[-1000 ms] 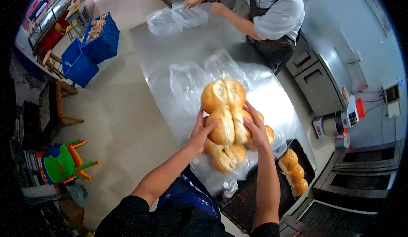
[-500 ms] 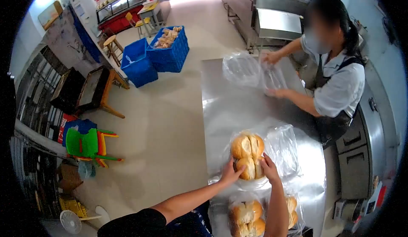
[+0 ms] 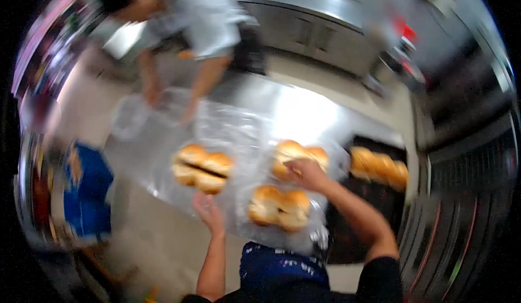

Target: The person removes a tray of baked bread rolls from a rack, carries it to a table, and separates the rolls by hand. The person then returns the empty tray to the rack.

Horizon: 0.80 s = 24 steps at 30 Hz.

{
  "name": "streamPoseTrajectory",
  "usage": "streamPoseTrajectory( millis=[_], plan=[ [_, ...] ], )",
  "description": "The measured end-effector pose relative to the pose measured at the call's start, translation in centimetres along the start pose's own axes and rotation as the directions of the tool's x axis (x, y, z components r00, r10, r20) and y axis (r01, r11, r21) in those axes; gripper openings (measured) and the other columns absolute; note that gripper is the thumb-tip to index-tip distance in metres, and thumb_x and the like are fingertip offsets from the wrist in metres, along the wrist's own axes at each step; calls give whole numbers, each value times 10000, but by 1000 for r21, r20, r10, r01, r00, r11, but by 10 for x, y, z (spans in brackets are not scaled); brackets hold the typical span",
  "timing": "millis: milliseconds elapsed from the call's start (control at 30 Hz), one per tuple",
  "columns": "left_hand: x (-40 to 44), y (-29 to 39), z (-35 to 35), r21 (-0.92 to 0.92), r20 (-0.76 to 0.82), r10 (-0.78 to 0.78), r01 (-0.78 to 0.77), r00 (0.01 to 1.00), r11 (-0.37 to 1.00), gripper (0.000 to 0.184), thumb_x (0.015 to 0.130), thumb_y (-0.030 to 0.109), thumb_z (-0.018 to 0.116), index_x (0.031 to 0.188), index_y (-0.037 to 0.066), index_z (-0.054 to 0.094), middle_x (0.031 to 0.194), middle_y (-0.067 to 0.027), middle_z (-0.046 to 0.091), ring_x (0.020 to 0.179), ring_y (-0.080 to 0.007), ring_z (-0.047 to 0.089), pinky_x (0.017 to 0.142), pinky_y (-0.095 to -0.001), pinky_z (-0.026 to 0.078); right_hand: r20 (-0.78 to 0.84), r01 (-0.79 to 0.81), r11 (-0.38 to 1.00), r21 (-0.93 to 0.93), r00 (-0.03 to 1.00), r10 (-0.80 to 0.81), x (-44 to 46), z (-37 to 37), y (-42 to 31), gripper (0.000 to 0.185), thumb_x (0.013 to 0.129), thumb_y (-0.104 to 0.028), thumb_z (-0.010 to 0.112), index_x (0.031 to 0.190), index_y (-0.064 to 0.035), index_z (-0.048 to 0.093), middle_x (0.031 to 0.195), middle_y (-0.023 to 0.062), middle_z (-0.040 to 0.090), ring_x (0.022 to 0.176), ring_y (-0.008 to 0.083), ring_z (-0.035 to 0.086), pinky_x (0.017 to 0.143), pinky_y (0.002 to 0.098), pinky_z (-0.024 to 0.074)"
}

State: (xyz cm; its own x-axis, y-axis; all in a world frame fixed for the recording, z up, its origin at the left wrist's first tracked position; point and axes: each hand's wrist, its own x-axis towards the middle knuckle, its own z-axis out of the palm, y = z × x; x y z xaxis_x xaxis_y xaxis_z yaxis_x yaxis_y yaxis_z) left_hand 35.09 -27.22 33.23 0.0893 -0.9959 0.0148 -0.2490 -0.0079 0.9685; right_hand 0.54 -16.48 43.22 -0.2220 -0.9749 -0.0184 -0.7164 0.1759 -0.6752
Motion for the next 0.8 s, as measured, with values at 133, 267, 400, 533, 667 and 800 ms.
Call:
streamPoseTrajectory(
  millis=[133, 267, 400, 533, 667, 800],
  plan=[
    [-45, 27, 7, -127, 119, 62, -47, 991, 991, 458, 1078, 216, 580, 1446, -25, 454, 1254, -178, 622, 1151, -246, 611, 1053, -379, 475, -174, -256, 940, -227, 960, 219, -106, -143, 72, 234, 905, -192, 701, 1097, -73, 763, 1047, 150, 753, 984, 362, 707, 891, 445, 565],
    [-136, 53, 15, -140, 158, -71, 94, 985, 986, 262, 1092, 152, 536, 1290, -18, 541, 987, -116, 662, 930, -173, 648, 865, -306, 534, -406, -548, 695, -466, 830, 383, -217, -272, 178, 384, 854, -227, 777, 1199, -68, 725, 1134, 149, 716, 1102, 369, 658, 988, 438, 525],
    [-219, 77, 49, -121, 279, -19, 55, 960, 991, 182, 1084, 133, 542, 1189, 0, 608, 883, -86, 675, 803, -155, 658, 796, -297, 547, -93, -478, 713, -513, 857, 507, -265, -273, 266, 899, 722, -414, 904, 1478, -106, 528, 1395, 198, 571, 1304, 388, 538, 1079, 501, 449],
    [-299, 102, 101, -113, 524, -15, 87, 851, 990, 147, 1064, 113, 582, 1161, 11, 623, 894, -72, 703, 821, -140, 669, 793, -296, 541, -29, -386, 645, -659, 871, 491, -281, -232, 300, 1010, 694, -493, 901, 1511, -84, 469, 1422, 204, 529, 1379, 386, 470, 1143, 526, 369],
    [-359, 121, 175, -112, 874, -59, 319, 482, 941, 162, 1049, 98, 609, 1156, -9, 666, 935, -89, 727, 895, -166, 714, 840, -306, 590, -53, -411, 719, -561, 884, 464, -285, -241, 292, 937, 685, -432, 891, 1442, -33, 510, 1348, 211, 564, 1308, 379, 507, 1146, 525, 355],
    [-380, 141, 268, -121, 956, -179, 868, 233, 481, 664, 1025, 408, 643, 1516, 54, 372, 1393, -203, 572, 1300, -355, 568, 1094, -495, 497, -186, -206, 551, -809, 978, 93, -301, -241, 184, 767, 754, -344, 798, 1401, -23, 539, 1290, 197, 579, 1243, 353, 529, 1146, 535, 348]
  ],
)
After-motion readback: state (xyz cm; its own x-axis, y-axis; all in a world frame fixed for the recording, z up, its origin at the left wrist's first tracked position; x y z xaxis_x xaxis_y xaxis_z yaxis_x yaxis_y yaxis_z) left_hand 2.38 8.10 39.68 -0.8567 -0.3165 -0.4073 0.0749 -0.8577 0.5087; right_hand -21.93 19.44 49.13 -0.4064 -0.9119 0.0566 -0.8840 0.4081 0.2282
